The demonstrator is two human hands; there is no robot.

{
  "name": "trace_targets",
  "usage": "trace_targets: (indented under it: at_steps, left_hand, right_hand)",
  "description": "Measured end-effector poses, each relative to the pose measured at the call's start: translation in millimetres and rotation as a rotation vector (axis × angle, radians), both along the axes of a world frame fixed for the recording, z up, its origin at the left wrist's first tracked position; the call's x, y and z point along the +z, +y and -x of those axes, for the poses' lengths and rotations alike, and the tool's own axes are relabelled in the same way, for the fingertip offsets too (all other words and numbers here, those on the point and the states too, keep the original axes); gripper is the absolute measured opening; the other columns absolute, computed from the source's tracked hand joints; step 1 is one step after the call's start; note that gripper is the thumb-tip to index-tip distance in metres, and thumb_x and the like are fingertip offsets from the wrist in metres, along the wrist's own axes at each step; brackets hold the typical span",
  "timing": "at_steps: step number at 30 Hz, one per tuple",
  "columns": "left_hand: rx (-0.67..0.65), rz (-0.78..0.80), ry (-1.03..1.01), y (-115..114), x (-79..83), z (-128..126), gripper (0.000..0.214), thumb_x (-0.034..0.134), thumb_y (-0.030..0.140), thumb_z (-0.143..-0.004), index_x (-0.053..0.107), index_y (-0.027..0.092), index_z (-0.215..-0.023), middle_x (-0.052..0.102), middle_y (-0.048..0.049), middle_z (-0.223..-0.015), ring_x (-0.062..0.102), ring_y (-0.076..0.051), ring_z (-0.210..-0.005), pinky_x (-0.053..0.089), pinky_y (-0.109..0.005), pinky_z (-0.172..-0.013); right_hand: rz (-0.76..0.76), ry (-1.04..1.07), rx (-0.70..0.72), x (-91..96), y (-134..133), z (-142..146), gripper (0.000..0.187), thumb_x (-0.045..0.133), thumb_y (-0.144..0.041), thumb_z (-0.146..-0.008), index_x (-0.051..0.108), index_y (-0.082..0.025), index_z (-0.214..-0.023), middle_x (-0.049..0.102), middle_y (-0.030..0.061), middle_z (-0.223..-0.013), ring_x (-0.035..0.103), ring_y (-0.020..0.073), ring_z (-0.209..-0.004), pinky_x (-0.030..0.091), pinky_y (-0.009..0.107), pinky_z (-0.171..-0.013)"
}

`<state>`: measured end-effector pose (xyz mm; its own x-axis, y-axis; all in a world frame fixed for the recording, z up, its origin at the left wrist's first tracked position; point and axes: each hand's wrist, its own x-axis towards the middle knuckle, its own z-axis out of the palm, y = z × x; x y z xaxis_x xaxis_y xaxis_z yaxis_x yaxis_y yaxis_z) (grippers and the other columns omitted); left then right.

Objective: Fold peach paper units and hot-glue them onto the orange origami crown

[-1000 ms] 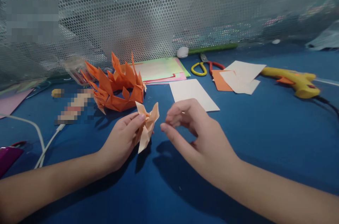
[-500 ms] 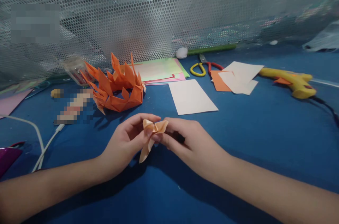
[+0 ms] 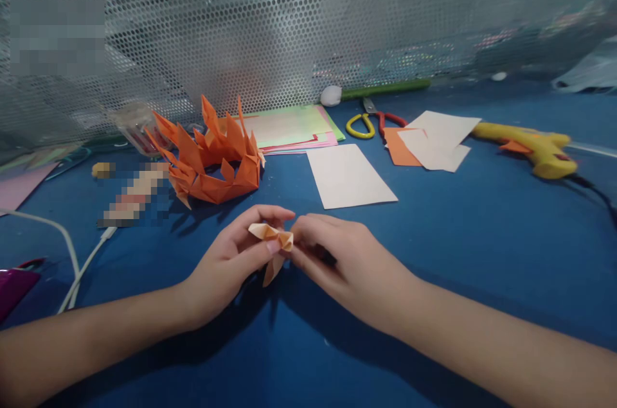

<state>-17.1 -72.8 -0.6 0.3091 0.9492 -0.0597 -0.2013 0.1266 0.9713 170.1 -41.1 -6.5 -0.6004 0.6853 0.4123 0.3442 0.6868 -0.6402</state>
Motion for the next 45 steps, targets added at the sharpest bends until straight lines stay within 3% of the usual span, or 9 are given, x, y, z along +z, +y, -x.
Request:
trace_targets:
  at_steps: [7,13,21,28,31,35,40,45]
  left_hand:
    - [0.066,0.03,0.034,1,6.4,0,0.026,0.07,0.023,-0.074,0.063,0.02,-0.099,0.052,0.0058,-0.073,0.044,-0.007,-0.05,0.04,-0.021,-0.048]
    - [0.046,0.08,0.025,3,9.4,1,0.022,0.069,0.02,-0.069,0.068,0.02,-0.091,0.055,0.0049,-0.071,0.046,-0.008,-0.052,0.038,-0.021,-0.049]
    - [0.072,-0.018,0.109,1,11.8,2,0.036,0.067,0.008,-0.065,0.065,0.019,-0.099,0.057,0.0046,-0.078,0.051,-0.006,-0.056,0.04,-0.017,-0.05]
    - [-0.078,0.074,0.285,11,33.5,12,0.04,0.072,0.013,-0.066,0.065,0.017,-0.104,0.064,0.0038,-0.074,0.058,-0.009,-0.054,0.048,-0.022,-0.055]
    - [-0.068,0.077,0.328,13,38.9,13,0.04,0.072,0.01,-0.065,0.067,0.016,-0.104,0.066,0.0021,-0.076,0.064,-0.012,-0.063,0.051,-0.022,-0.06]
    - [-0.085,0.114,0.322,12,38.8,13,0.042,0.071,0.004,-0.063,0.068,0.016,-0.104,0.064,0.0043,-0.074,0.059,-0.008,-0.055,0.045,-0.018,-0.054]
    - [-0.105,0.04,0.323,11,35.3,15,0.038,0.075,0.012,-0.072,0.065,0.017,-0.108,0.064,0.0033,-0.074,0.06,-0.01,-0.058,0.046,-0.019,-0.055]
    - [-0.151,-0.125,0.466,6,33.1,16,0.031,0.069,0.012,-0.08,0.062,0.019,-0.109,0.064,0.0023,-0.076,0.065,-0.014,-0.07,0.05,-0.023,-0.065]
  right_hand:
    - [0.042,-0.052,0.08,-5.3,3,-2,0.029,0.039,-0.034,-0.106,0.057,-0.024,-0.086,0.067,0.001,-0.075,0.062,0.0138,-0.061,0.046,0.023,-0.056]
    - [0.024,-0.097,0.106,-7.1,4,-5,0.039,0.035,-0.045,-0.107,0.058,-0.025,-0.085,0.064,0.0017,-0.072,0.06,0.0154,-0.06,0.045,0.026,-0.056]
    - [-0.121,-0.089,0.122,-3.1,6,-4,0.033,0.035,-0.029,-0.107,0.056,-0.024,-0.082,0.064,0.0018,-0.072,0.063,0.0142,-0.061,0.046,0.023,-0.056]
    - [0.034,-0.128,0.133,4.9,7,-6,0.04,0.035,-0.04,-0.106,0.055,-0.024,-0.076,0.064,0.0027,-0.07,0.062,0.0153,-0.06,0.047,0.025,-0.055]
    - [0.095,-0.123,0.125,5.0,5,-6,0.036,0.038,-0.039,-0.105,0.055,-0.024,-0.077,0.06,0.0005,-0.067,0.057,0.0138,-0.055,0.045,0.024,-0.051]
    - [0.119,-0.09,0.146,4.0,2,-6,0.033,0.042,-0.038,-0.105,0.055,-0.024,-0.078,0.059,-0.0016,-0.065,0.053,0.0117,-0.052,0.041,0.022,-0.049]
    - [0.14,-0.114,0.171,3.9,2,-5,0.038,0.04,-0.044,-0.106,0.055,-0.022,-0.08,0.062,0.0006,-0.068,0.056,0.012,-0.055,0.044,0.022,-0.052]
    - [0.062,-0.12,0.222,3.1,5,-5,0.043,0.04,-0.045,-0.107,0.057,-0.022,-0.074,0.059,0.0001,-0.065,0.055,0.0109,-0.053,0.043,0.021,-0.05]
